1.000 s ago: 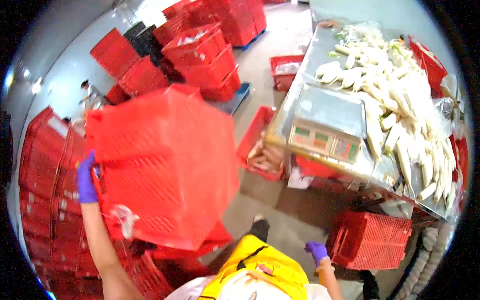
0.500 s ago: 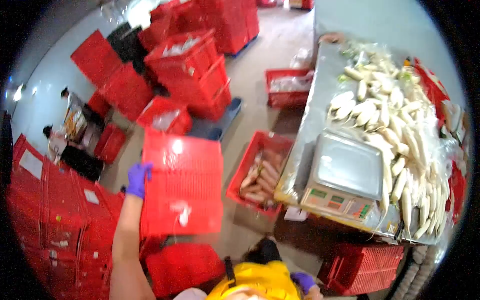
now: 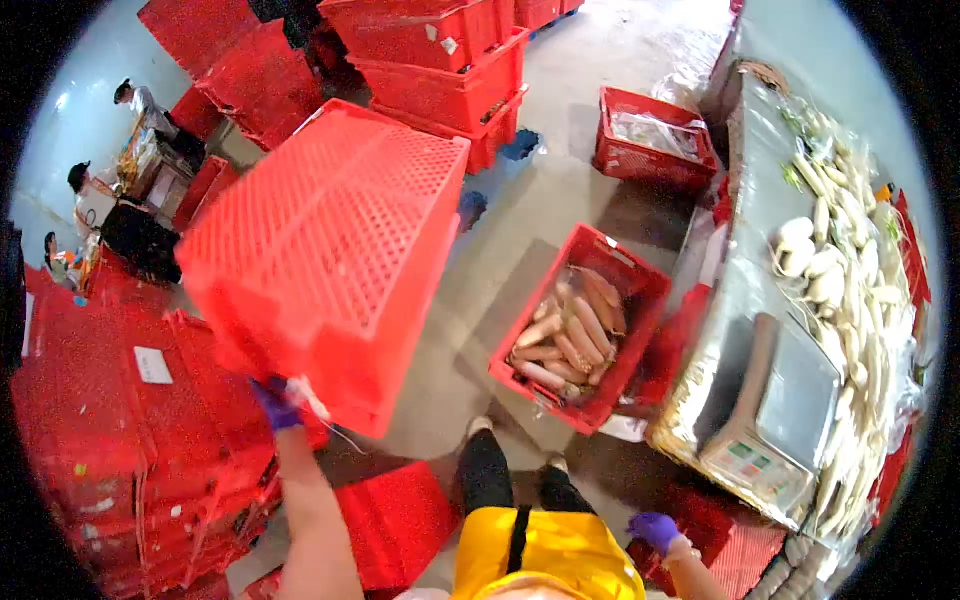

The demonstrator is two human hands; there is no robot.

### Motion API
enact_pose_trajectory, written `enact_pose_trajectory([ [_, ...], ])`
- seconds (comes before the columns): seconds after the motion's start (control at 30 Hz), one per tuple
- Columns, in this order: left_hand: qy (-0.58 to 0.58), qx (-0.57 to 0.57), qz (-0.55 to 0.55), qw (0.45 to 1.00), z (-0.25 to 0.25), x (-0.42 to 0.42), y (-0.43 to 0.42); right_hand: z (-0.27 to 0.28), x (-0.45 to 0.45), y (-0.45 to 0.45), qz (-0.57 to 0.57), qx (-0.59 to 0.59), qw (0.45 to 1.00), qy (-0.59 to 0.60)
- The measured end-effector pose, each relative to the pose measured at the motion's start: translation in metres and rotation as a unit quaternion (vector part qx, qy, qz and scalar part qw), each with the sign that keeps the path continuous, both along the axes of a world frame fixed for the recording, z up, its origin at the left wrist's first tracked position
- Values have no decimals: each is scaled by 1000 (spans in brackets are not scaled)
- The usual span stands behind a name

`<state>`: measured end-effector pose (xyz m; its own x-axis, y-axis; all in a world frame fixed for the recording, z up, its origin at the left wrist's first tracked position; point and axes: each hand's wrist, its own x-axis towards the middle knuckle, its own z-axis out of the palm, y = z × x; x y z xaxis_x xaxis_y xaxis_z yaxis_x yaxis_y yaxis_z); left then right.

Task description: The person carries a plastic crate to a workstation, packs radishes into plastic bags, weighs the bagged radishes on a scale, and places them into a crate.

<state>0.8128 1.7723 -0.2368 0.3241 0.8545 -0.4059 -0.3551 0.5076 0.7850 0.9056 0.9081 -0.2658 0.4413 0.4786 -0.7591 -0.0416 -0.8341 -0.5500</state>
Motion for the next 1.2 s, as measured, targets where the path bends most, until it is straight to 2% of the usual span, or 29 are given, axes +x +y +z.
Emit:
enact_pose_trajectory([
  [0.03, -4, -30, 42, 999, -54, 3, -4, -16, -4, 1, -53, -21, 997, 47],
  [0.1, -17, -77, 115, 990, -150, 10, -16, -1, 11, 51, 221, -91, 970, -39],
  [0.13, -31, -96, 140, 985, -197, 10, -22, 9, 3, 59, -101, -3, 990, 98],
  [0.17, -145, -82, 43, 985, -296, -35, -19, 22, 1, 88, -162, -43, 979, 115],
  [0.2, -251, -73, -74, 962, -389, -77, -16, 34, -1, 117, -226, -80, 963, 127],
  [0.23, -326, -61, -189, 924, -467, -110, -14, 68, 10, 174, -389, -114, 895, 187],
  [0.27, -128, -197, 63, 970, -422, -88, -50, 66, 6, 172, -222, -12, 965, 140],
  [0.3, -89, -237, 123, 960, -417, -85, -65, 72, 5, 182, -226, -21, 963, 146],
  [0.37, -75, -270, 177, 944, -412, -77, -80, 79, 12, 217, -379, -86, 884, 261],
  [0.4, -78, -284, 195, 935, -409, -74, -85, 91, 21, 236, -329, -81, 914, 224],
  [0.5, -88, -315, 247, 912, -393, -59, -86, 116, 38, 277, -364, -56, 913, 178],
  [0.53, -87, -320, 267, 905, -385, -55, -82, 120, 36, 278, -405, -37, 897, 171],
  [0.63, -106, -335, 328, 877, -350, -39, -46, 126, 25, 260, -415, -32, 896, 156],
  [0.67, -111, -330, 339, 874, -335, -33, -26, 118, 11, 241, -460, -24, 866, 196],
  [0.73, -69, -270, 291, 915, -288, -16, 19, 128, -4, 232, -469, -30, 864, 181],
  [0.8, 63, -118, 149, 980, -216, 12, 78, 127, -22, 215, -454, -16, 882, 125],
  [0.87, 209, 93, 39, 973, -128, 37, 142, 121, -46, 196, -463, 1, 878, 119],
  [0.9, 302, 213, -13, 929, -82, 49, 171, 123, -57, 186, -466, 11, 877, 113],
  [0.97, 481, 430, -77, 760, 18, 74, 196, 123, -82, 171, -481, 33, 869, 109],
  [1.03, 567, 542, -124, 608, 108, 107, 179, 111, -114, 152, -516, 73, 846, 113],
  [1.1, 594, 619, -124, 499, 169, 130, 139, 107, -143, 137, -507, 97, 849, 111],
  [1.17, 516, 647, -231, 511, 203, 135, 114, 103, -173, 119, -497, 120, 852, 110],
  [1.2, 491, 732, -173, 440, 199, 129, 107, 100, -191, 107, -496, 147, 848, 114],
])
